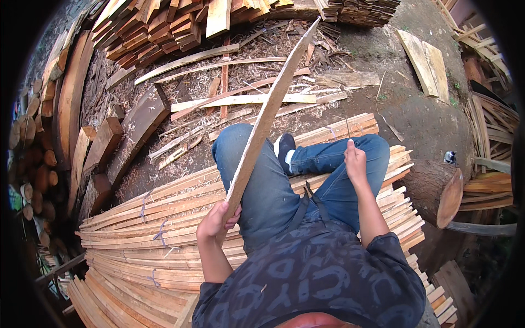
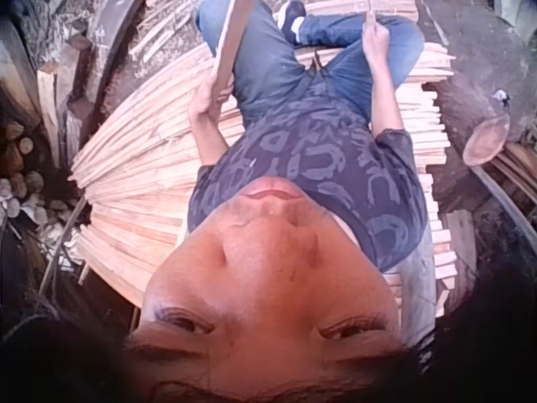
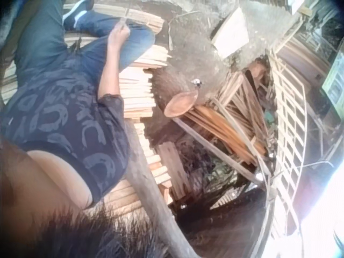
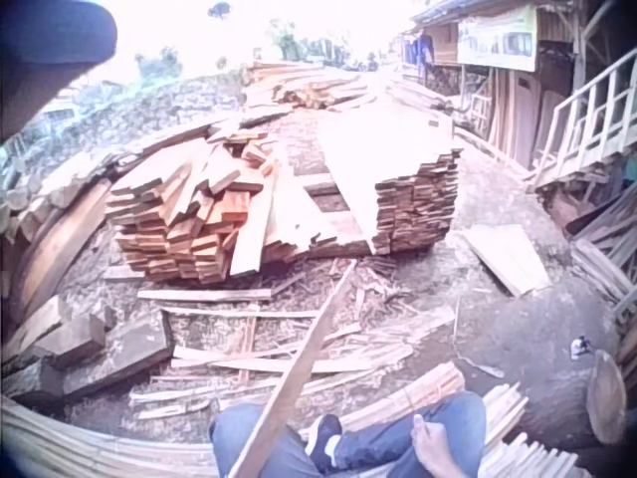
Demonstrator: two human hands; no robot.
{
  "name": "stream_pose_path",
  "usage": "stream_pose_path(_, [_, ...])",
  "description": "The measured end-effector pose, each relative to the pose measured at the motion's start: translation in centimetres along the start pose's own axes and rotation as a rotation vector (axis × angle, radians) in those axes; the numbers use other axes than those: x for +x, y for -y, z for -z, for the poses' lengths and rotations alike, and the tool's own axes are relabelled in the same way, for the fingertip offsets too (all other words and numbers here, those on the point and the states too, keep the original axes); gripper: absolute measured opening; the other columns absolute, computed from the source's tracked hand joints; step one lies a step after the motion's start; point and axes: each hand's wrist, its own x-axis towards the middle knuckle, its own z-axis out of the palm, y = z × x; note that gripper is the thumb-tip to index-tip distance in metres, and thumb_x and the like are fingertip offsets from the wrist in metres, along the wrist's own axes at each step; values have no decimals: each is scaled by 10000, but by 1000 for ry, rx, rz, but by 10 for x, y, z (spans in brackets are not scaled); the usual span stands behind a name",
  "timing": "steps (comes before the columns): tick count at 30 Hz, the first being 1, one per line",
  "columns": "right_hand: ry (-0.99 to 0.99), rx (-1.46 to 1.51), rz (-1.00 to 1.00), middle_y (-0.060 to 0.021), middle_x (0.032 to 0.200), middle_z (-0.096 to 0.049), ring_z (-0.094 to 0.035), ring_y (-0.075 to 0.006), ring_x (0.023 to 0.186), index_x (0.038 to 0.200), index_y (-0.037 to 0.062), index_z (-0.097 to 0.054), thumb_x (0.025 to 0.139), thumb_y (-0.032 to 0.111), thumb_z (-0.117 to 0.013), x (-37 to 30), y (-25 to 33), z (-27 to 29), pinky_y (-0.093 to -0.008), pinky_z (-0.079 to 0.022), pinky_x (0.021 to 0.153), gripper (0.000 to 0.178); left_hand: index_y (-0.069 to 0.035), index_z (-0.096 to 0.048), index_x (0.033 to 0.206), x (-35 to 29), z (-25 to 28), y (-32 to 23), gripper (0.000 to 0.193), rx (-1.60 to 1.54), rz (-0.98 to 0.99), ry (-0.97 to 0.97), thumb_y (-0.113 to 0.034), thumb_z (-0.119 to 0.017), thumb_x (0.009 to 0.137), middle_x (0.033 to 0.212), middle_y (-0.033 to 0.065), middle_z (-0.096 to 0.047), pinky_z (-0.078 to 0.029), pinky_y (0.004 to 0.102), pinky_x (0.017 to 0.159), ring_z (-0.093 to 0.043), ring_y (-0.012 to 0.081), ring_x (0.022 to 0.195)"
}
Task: The person sits on the ground and uses a curved knife to shave and shape a long, thin piece of wood. They hold the wood against their leg and repeatedly scrape the blade along its length to remove thin strips, refining the wood's profile.
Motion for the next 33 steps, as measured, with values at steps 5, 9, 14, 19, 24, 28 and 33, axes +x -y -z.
stream_pose_path(5, [172, -293, 520, -137, 492, -486, -511, -262, 450, 647, -8, -575, 934, 461, -549, 5, 132, -40, -372, -385, 454, 550, -36, -476, 847, -2, 3, 6, 662, 21, -6, -20, -697, -461, 855, 621, -23, -371, -248, 216, 482, -303, 65, 541])
stream_pose_path(9, [133, -630, 876, -146, 510, -556, -616, -312, 509, 658, 40, -623, 892, 565, -532, 6, 201, -57, -408, -456, 454, 582, -23, -480, 891, -1, 0, 1, 723, 35, 19, -17, -742, -485, 815, 643, -11, -371, -249, 208, 496, -304, 68, 545])
stream_pose_path(14, [84, -943, 896, -127, 598, -605, -632, -307, 580, 687, 58, -606, 876, 607, -516, 27, 239, -53, -398, -495, 518, 588, -33, -476, 824, -1, -2, 4, 628, 21, -46, -66, -659, -471, 881, 618, -22, -372, -258, 218, 472, -307, 63, 529])
stream_pose_path(19, [-36, -899, 684, -175, 667, -644, -665, -326, 670, 733, 34, -644, 903, 662, -414, 114, 236, -40, -424, -522, 602, 691, -38, -472, 806, -1, -12, 6, 579, 41, -67, -92, -605, -455, 924, 609, -31, -354, -253, 223, 459, -309, 62, 522])
stream_pose_path(24, [-401, -971, 25, -309, 1126, -611, -582, -423, 1102, 1037, -95, -656, 885, 696, -372, 263, 151, 125, -481, -447, 942, 854, -70, -436, 758, 1, -11, 3, 468, 87, -147, -28, -482, -443, 979, 612, -42, -332, -255, 229, 453, -296, 63, 527])
stream_pose_path(28, [-216, -846, 58, -293, 755, -630, -635, -432, 769, 720, -64, -644, 892, 648, -441, 147, 75, 98, -481, -475, 705, 760, -69, -445, 754, -6, -6, 1, 400, 78, -115, -71, -387, -453, 996, 627, -44, -341, -282, 228, 471, -327, 66, 558])
stream_pose_path(33, [-181, -499, 136, -29, 505, -430, -410, -119, 498, 555, -5, -453, 975, 491, -469, 17, -46, 50, -318, -336, 477, 651, -16, -496, 786, 3, -12, 10, 420, 324, -210, -170, -409, -549, 926, 621, 4, -420, -347, 287, 532, -388, 108, 587])
